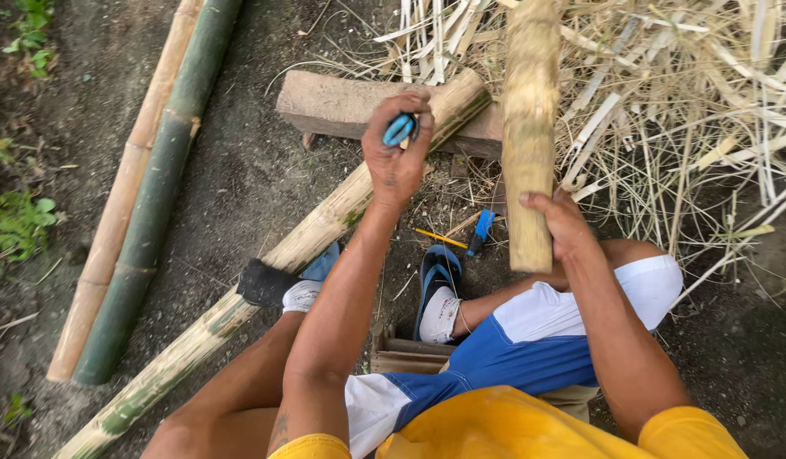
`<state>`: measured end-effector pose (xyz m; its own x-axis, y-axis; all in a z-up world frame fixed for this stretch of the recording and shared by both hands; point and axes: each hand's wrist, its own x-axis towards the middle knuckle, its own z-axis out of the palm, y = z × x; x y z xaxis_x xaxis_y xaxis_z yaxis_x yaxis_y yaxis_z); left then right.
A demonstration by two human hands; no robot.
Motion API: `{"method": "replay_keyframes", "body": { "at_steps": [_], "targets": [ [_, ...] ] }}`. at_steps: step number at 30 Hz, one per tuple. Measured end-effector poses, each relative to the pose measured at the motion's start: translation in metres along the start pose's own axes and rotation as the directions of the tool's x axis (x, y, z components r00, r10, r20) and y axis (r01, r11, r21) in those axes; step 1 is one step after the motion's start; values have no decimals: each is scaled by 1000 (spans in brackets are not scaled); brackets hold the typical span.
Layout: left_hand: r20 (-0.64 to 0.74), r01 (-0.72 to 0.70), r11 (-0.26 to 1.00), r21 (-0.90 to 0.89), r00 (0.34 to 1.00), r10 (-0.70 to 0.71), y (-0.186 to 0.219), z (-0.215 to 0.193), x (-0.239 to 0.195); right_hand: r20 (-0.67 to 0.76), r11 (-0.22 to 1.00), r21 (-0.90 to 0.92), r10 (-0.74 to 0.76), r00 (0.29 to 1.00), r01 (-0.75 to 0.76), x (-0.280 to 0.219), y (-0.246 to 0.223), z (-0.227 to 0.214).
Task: The person uses a machete and a wooden mallet to split a bamboo pole lengthwise. They repeatedly strike the machete's back with the mallet to drive the blade through the bamboo, rotating the pole to continue the split.
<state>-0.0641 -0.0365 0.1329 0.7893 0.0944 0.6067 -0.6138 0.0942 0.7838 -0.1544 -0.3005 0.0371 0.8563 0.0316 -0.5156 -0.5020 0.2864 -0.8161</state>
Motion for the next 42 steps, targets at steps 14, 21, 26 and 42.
{"method": "replay_keyframes", "body": {
  "at_steps": [14,21,26,42],
  "targets": [
    [431,-288,955,-74,854,291,40,55,-14,-178,950,-309,-20,984,-37,-20,54,-4],
    [491,-324,941,-102,806,331,44,56,-35,-59,952,-268,-168,984,147,-17,76,-19],
    [477,-323,940,-112,812,336,43,56,-36,-18,936,-302,-196,981,181,-25,59,-6],
    [511,-326,943,-68,800,314,47,41,-24,-180,902,-431,-99,979,12,-28,36,-17]
  ]
}}
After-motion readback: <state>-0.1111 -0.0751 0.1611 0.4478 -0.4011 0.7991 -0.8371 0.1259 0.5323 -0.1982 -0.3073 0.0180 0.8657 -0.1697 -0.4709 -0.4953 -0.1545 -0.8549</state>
